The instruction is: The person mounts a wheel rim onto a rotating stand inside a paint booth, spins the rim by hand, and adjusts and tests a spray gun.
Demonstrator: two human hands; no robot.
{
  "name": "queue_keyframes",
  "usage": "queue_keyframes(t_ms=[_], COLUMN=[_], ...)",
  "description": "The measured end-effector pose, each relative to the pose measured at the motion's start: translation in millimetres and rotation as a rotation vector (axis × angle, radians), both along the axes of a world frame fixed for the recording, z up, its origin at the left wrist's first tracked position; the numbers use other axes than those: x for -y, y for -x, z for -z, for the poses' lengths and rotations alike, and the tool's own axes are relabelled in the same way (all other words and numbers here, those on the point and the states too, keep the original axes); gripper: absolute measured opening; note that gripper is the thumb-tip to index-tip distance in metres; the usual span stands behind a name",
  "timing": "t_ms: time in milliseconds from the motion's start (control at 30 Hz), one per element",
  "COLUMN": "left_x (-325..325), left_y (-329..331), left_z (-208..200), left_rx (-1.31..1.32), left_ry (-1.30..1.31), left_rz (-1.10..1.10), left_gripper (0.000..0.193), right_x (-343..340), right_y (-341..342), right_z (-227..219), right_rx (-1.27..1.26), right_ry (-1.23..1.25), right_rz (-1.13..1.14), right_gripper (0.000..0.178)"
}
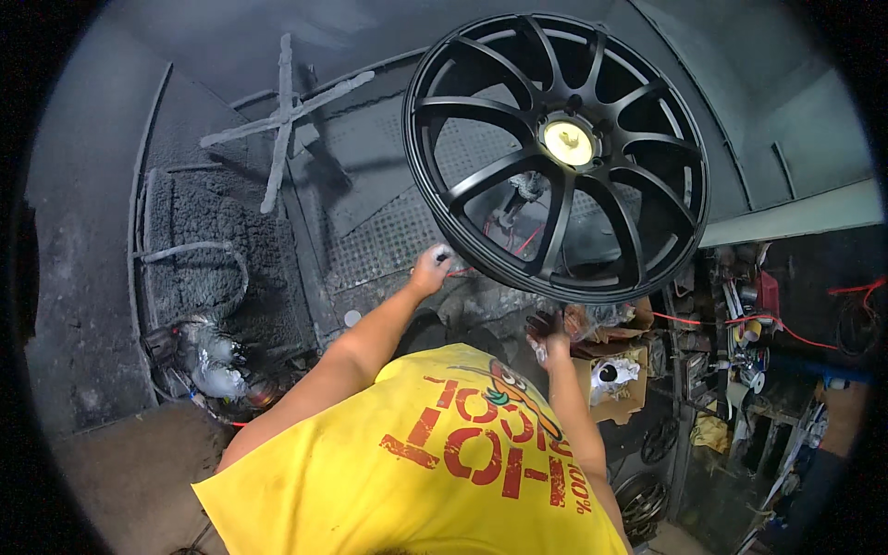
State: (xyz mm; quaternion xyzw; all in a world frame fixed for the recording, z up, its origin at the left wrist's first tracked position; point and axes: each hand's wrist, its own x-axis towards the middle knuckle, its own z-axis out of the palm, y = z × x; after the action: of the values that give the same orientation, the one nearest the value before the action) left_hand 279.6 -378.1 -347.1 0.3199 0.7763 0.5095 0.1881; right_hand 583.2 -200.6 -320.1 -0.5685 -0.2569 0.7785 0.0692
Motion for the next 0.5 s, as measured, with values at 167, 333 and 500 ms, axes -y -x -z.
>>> queue_keyframes(t_ms=[167, 333, 500], left_x=[-10.3, -9.9, -11.9], left_y=[-23.5, -23.0, 46.0], left_z=[11.8, 25.6, 49.1], left_rx=[0.083, 0.271, 0.563], left_ry=[0.028, 0.165, 0.026], left_rz=[-0.097, -0.166, -0.469], left_gripper=[0.010, 0.015, 0.025], right_x=[1.8, 1.9, 5.6], right_y=[10.4, 11.0, 20.9], right_z=[-2.7, -0.5, -10.8], right_rx=[-0.008, 0.025, -0.051], right_ry=[0.015, -0.014, 0.022], right_rz=[-0.052, -0.185, -0.101], right_gripper=[0.055, 0.057, 0.051])
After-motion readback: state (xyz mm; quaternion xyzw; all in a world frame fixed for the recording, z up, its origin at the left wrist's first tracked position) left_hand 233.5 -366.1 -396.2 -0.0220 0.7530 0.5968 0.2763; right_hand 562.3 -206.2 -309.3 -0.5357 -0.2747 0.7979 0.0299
